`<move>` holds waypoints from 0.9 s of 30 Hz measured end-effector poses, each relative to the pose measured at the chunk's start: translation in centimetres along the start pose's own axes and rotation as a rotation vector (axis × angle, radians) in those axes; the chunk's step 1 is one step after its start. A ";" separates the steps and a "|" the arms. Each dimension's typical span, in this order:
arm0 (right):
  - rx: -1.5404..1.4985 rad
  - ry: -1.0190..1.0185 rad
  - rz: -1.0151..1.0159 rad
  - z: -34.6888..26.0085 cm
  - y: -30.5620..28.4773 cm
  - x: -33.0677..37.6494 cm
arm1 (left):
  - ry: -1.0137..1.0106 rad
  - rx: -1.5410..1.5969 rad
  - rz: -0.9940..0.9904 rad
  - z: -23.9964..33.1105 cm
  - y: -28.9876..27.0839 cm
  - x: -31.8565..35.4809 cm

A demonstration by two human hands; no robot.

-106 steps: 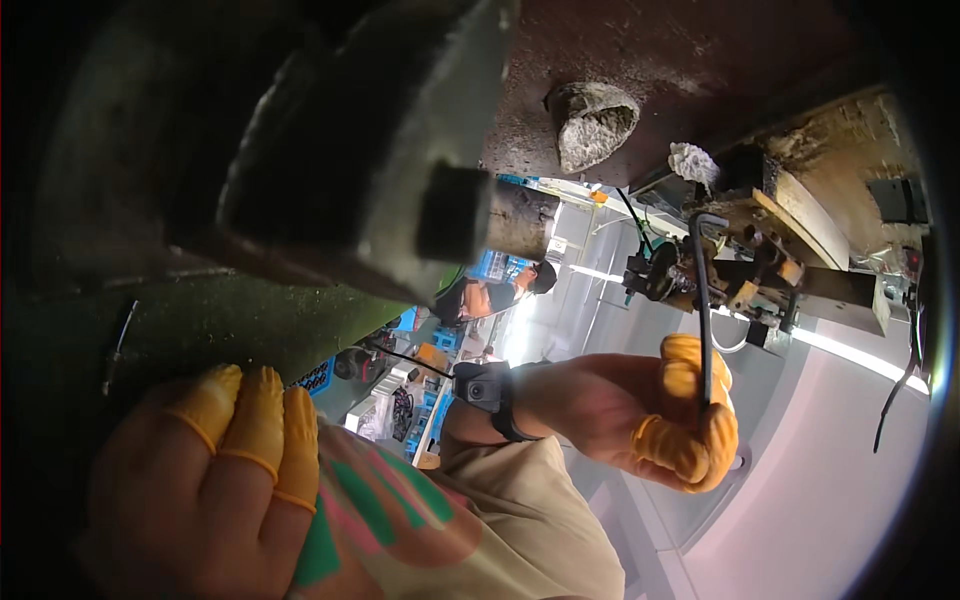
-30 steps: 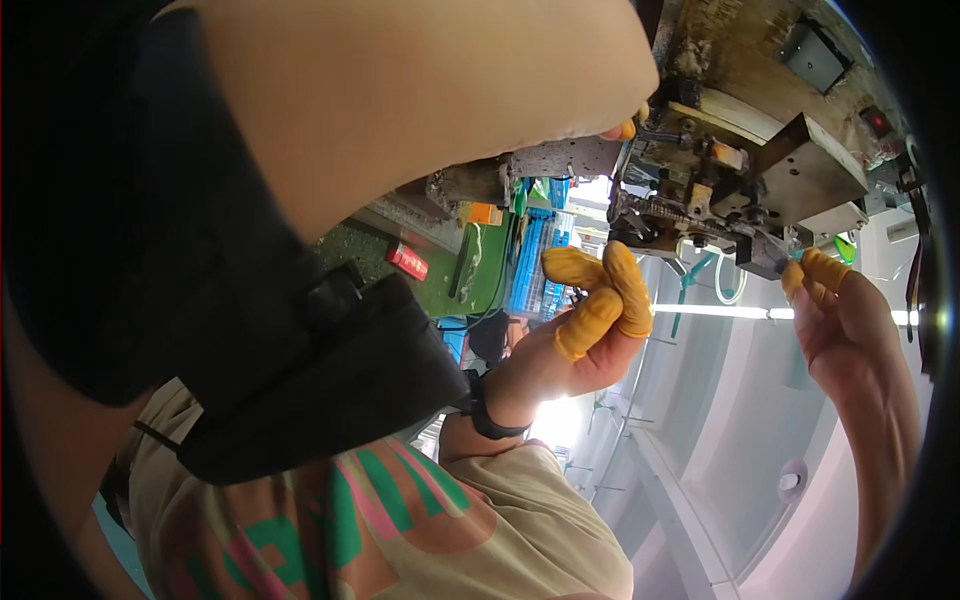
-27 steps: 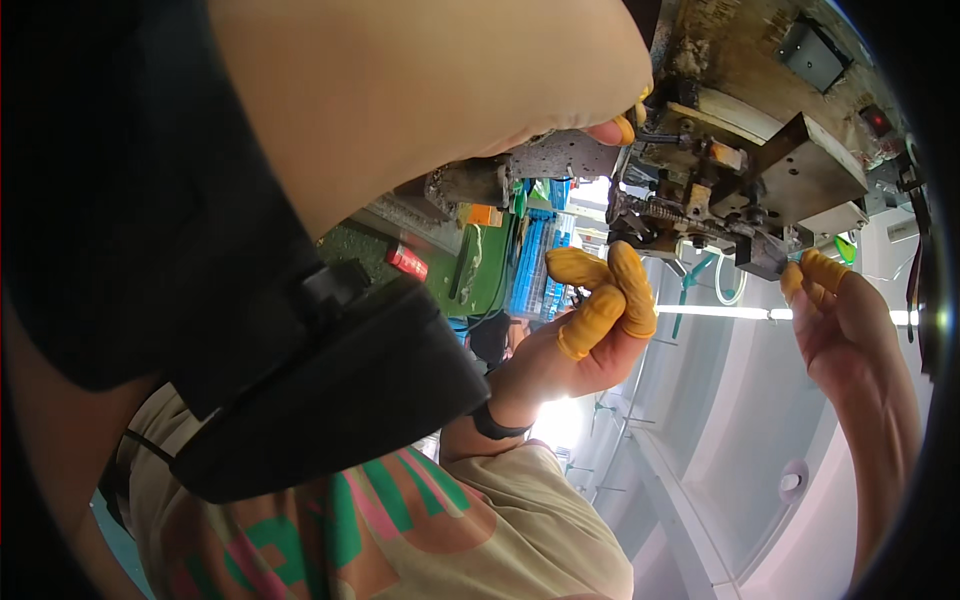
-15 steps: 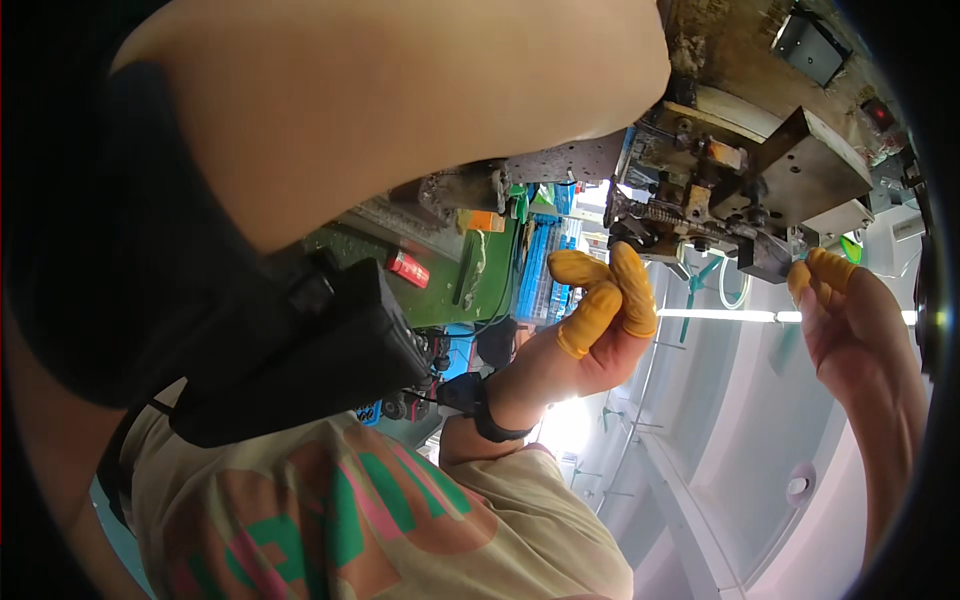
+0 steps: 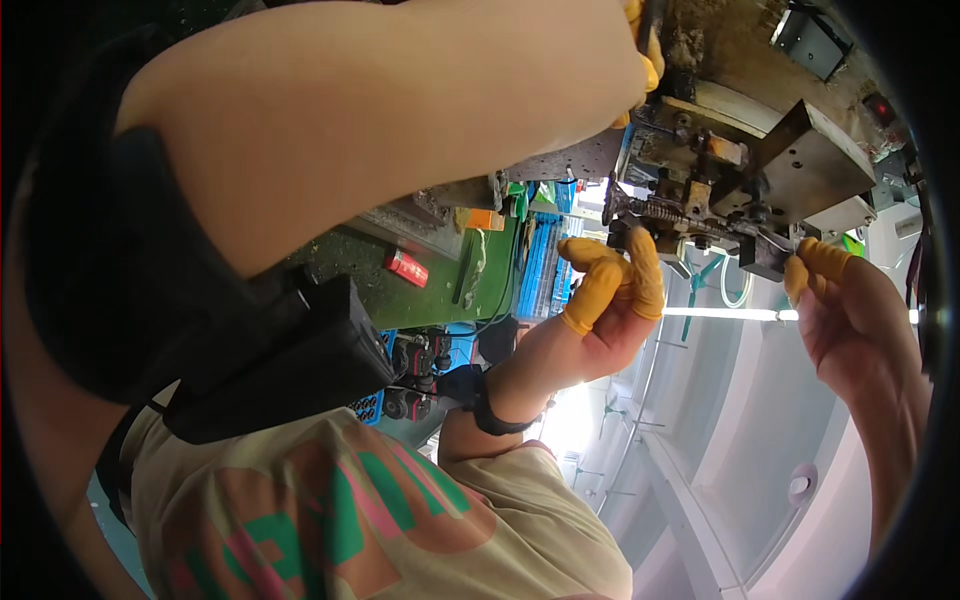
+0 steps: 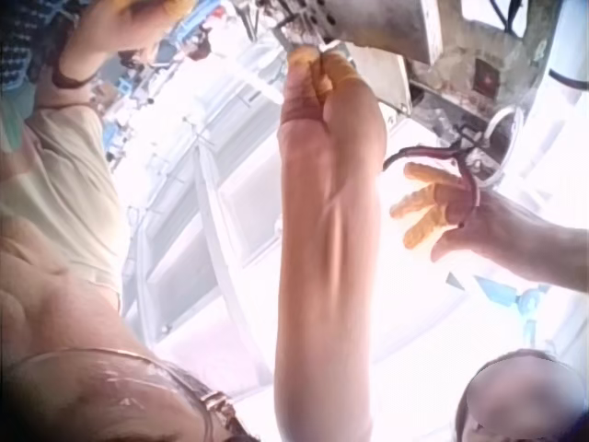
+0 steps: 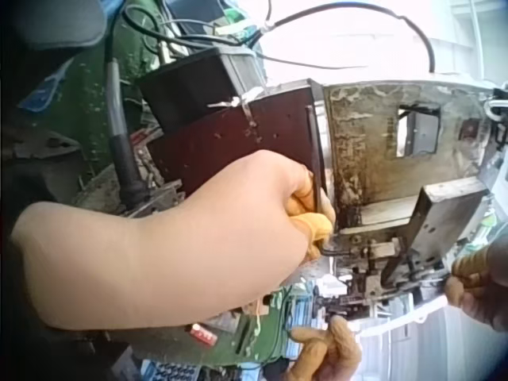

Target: Using pliers and small hand tools to adjust or repair a component feeding machine on a factory floor.

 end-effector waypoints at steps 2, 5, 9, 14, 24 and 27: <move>-0.074 0.025 0.059 0.2 0.1 -0.2 | 0.021 0.026 0.007 0.4 0.3 -0.1; -0.055 0.012 0.025 0.3 0.0 -0.7 | -0.111 0.039 -0.013 0.9 0.3 0.7; -0.047 0.020 0.024 0.7 0.2 -0.8 | -0.048 -0.001 -0.041 2.4 -0.4 0.1; -0.053 0.055 0.091 0.3 1.0 -0.7 | 0.194 -0.295 0.221 1.2 1.3 2.0; 0.047 -0.225 0.143 -1.2 0.4 -1.5 | 0.543 -0.565 0.443 -1.6 1.3 -1.1; -0.073 -0.383 0.072 -4.5 2.2 -2.7 | 0.736 -0.568 0.464 -2.2 1.0 -1.9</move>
Point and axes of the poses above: each hand's wrist, its own x-axis away from the middle knuckle, its own y-axis out of the palm, z = x × y, the point moved 4 cm from there along -x, towards the middle knuckle, and after that the axes turned 3 degrees about -y, right-handed, at the moved point
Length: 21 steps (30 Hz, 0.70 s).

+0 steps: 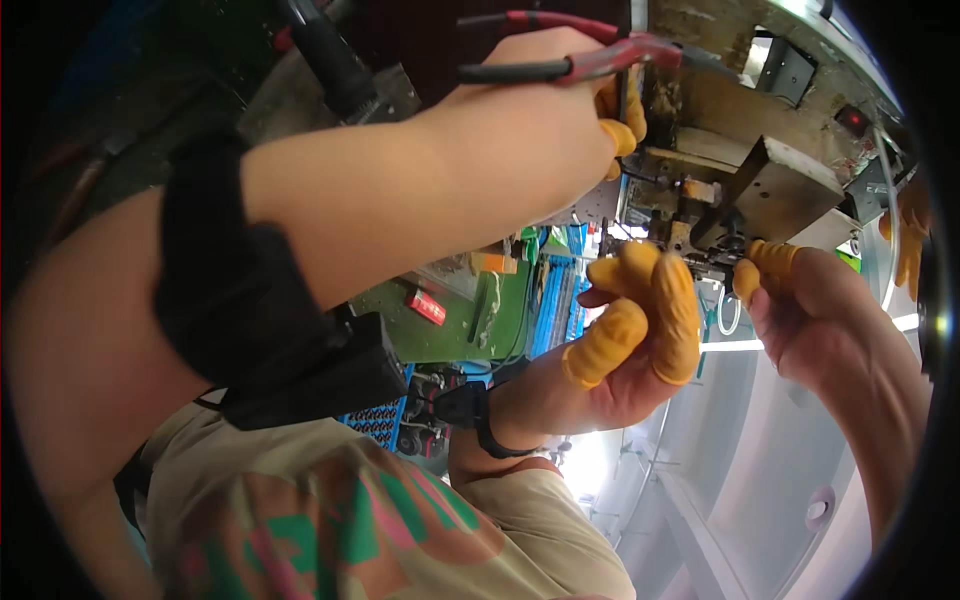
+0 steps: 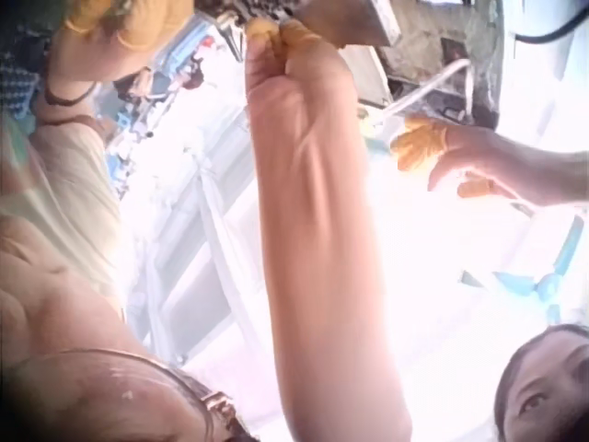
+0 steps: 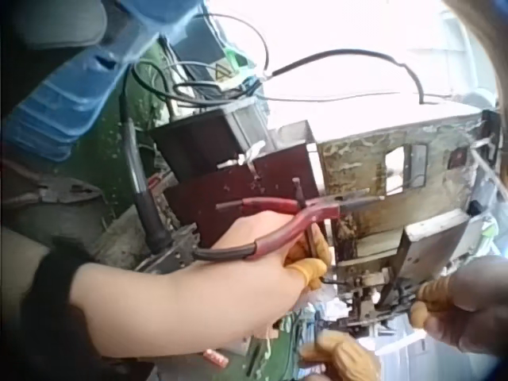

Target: Using pliers and small hand tools to adjust or repair a component feeding machine on a factory floor.

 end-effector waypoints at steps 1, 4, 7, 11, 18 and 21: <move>-0.028 0.071 -0.042 -0.5 0.9 -0.8 | 0.040 0.006 0.020 0.2 -0.2 -0.2; -0.103 0.175 -0.084 -1.2 2.6 -2.1 | -0.326 0.376 -0.093 -0.7 0.2 -0.5; -0.097 0.098 -0.164 -1.1 4.0 -3.7 | -0.386 0.590 -0.124 -1.2 0.4 -0.6; -0.140 0.117 -0.179 -1.7 4.2 -6.2 | -0.386 0.650 -0.158 -1.3 0.7 -1.0; -0.386 0.175 -0.155 -1.1 6.2 -7.5 | -0.371 0.681 -0.209 -0.7 0.6 -0.8; -0.446 0.211 -0.172 -0.3 7.1 -7.1 | -0.370 0.705 -0.224 -0.7 0.7 -0.8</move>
Point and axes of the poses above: each hand's wrist, its own x-axis away from the middle knuckle, its own y-axis out of the palm, z = x × y, the point moved 4 cm from there along -x, towards the middle knuckle, and after that the axes turned 3 degrees about -y, right-handed, at the moved point
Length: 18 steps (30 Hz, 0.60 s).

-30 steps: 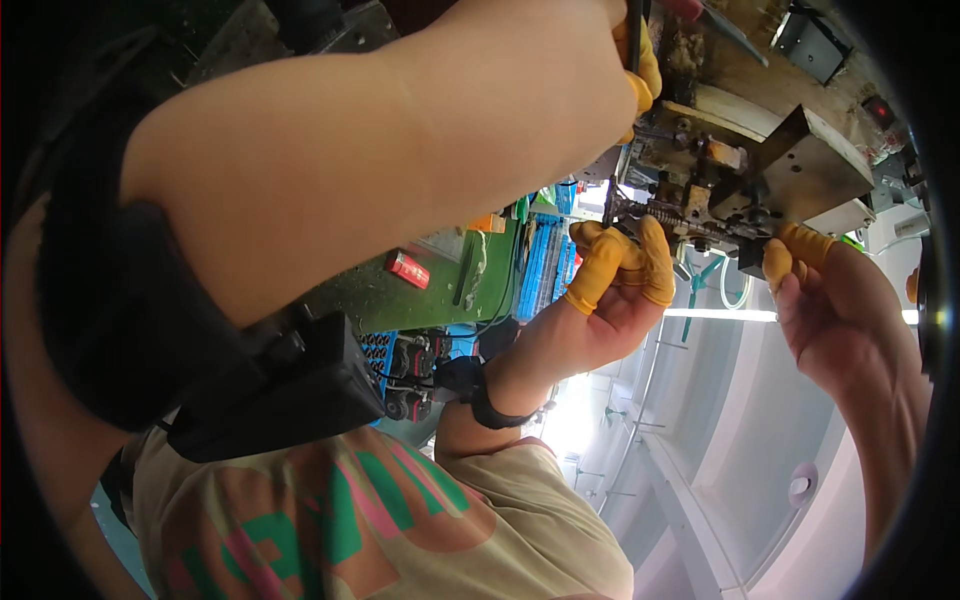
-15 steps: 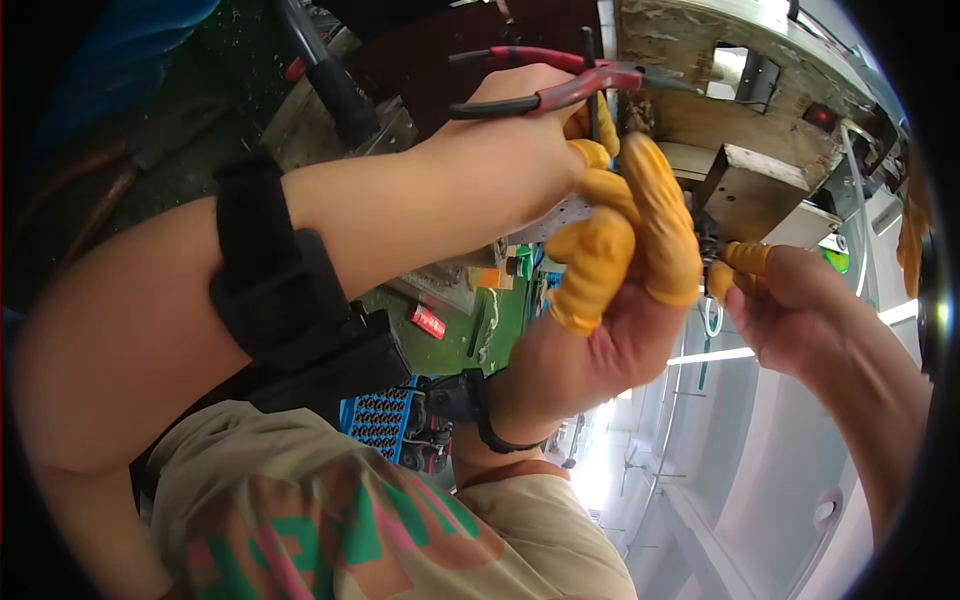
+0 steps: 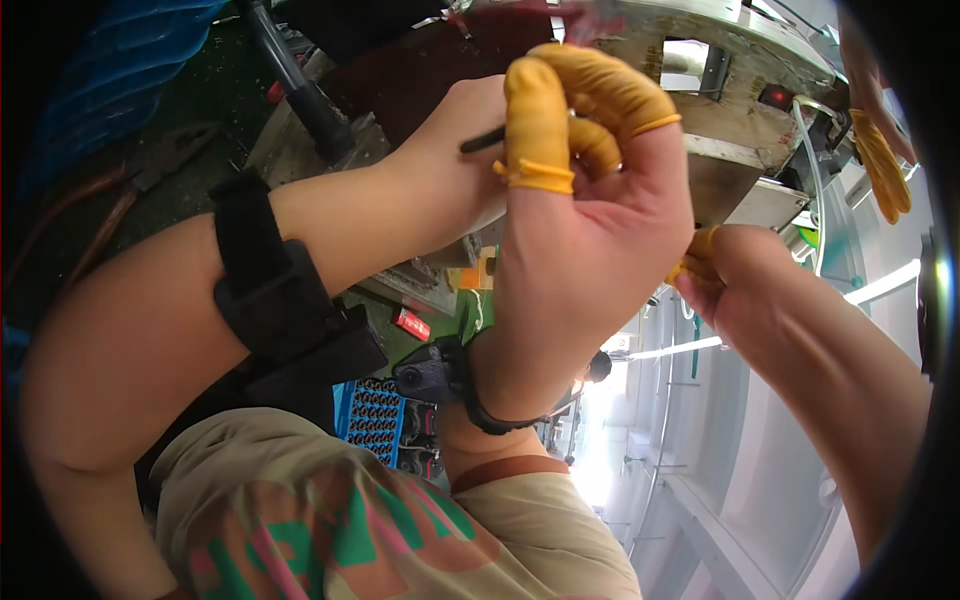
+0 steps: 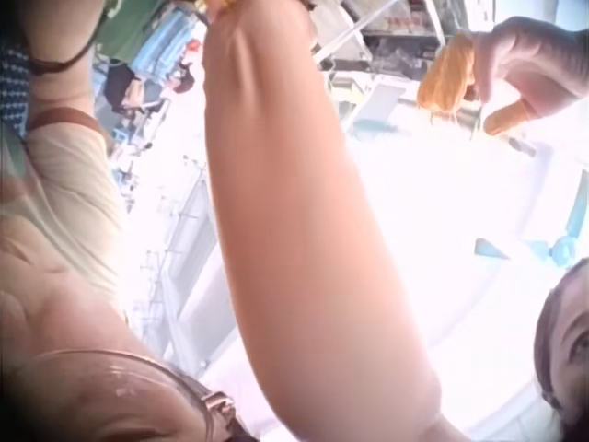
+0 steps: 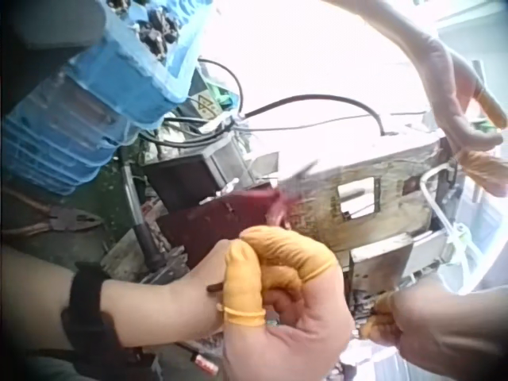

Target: Using pliers and small hand tools to adjust or repair a component feeding machine on a factory floor.

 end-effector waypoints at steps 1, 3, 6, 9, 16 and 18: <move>-0.030 0.012 0.001 -0.2 0.2 -0.1 | -0.003 0.010 -0.005 -0.1 0.0 0.1; -0.089 0.090 -0.036 -2.9 0.9 -0.2 | -0.021 0.072 -0.032 -0.6 0.1 -0.1; -0.046 0.059 0.179 -1.3 0.5 2.7 | -0.067 0.345 -0.135 -1.8 0.5 -0.8; -0.327 0.450 -0.008 -2.6 -1.4 7.1 | -0.009 -0.136 0.019 -0.4 0.7 -0.3; -0.649 1.045 -0.060 1.1 -11.1 19.7 | 0.052 -0.376 0.079 0.9 -0.2 0.3; -0.534 1.134 -0.007 1.9 -13.6 22.4 | 0.070 -0.391 0.084 1.2 -0.3 0.2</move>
Point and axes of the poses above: each hand's wrist, its own x-axis away from the middle knuckle, its own y-axis out of the palm, z = x × y, the point moved 4 cm from there along -x, towards the middle knuckle, and after that the axes turned 3 degrees about -y, right-handed, at the moved point
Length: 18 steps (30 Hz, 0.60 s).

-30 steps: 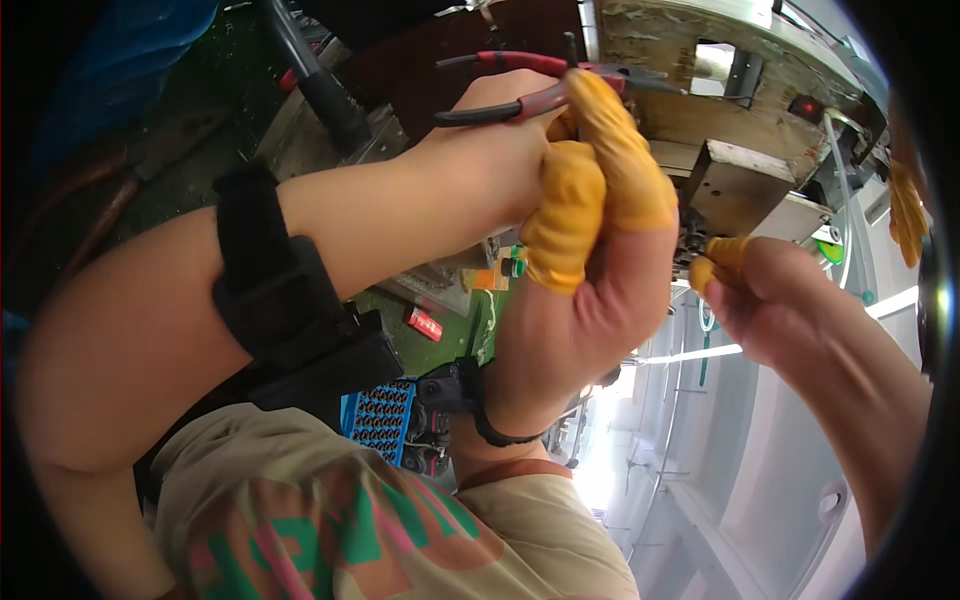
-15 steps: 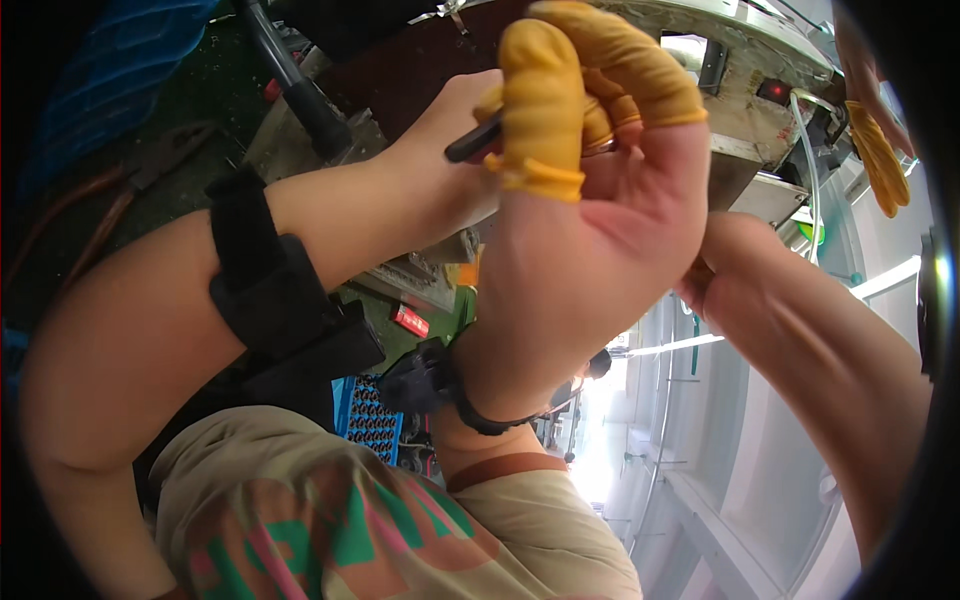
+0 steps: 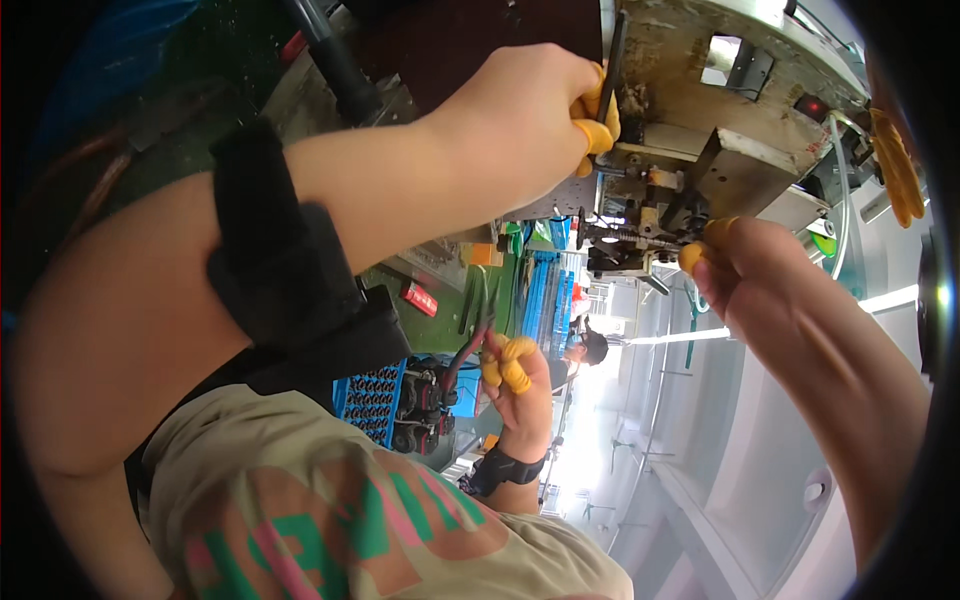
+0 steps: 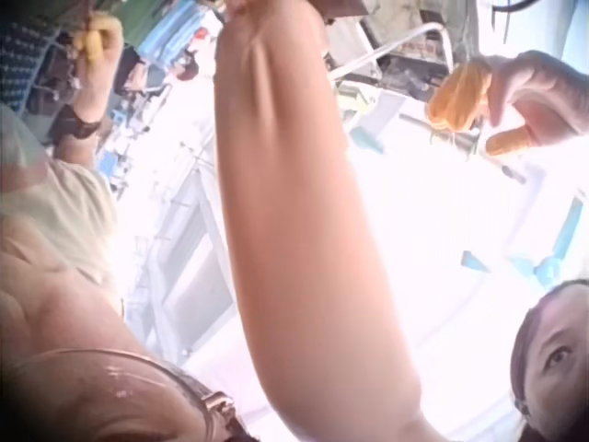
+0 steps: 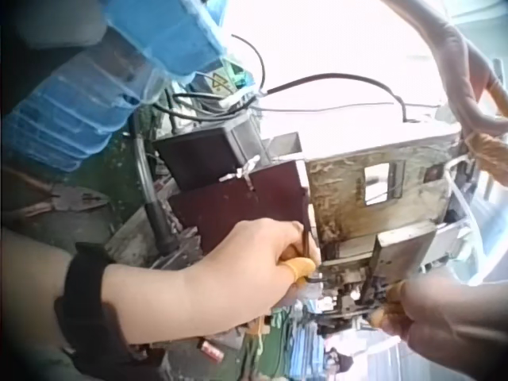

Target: Using pliers and small hand tools to adjust or repair a component feeding machine on a factory floor.

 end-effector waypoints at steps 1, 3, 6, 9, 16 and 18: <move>-0.066 0.034 0.241 0.2 -1.7 0.9 | -0.043 0.074 -0.042 0.3 0.1 -0.2; -0.229 0.073 0.350 2.9 -6.4 0.9 | -0.046 0.139 -0.050 -0.4 0.5 -0.4; -0.317 0.022 0.467 7.0 -9.5 -1.0 | -0.104 0.261 -0.073 -0.2 0.7 0.0; -0.461 -0.052 0.585 10.6 -10.5 -3.6 | -0.265 0.141 -0.112 1.5 -0.1 0.9; 0.056 -0.027 0.591 10.4 -10.1 -3.8 | 0.235 -0.125 0.066 3.3 -0.8 1.9; -0.015 0.029 0.551 9.8 -9.0 -3.7 | -0.074 0.142 -0.053 2.0 -0.3 1.1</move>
Point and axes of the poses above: each hand's wrist, its own x-axis away from the middle knuckle, its own y-axis out of the palm, z = x × y, the point moved 4 cm from there along -x, towards the middle knuckle, and after that the axes turned 3 degrees about -y, right-handed, at the moved point
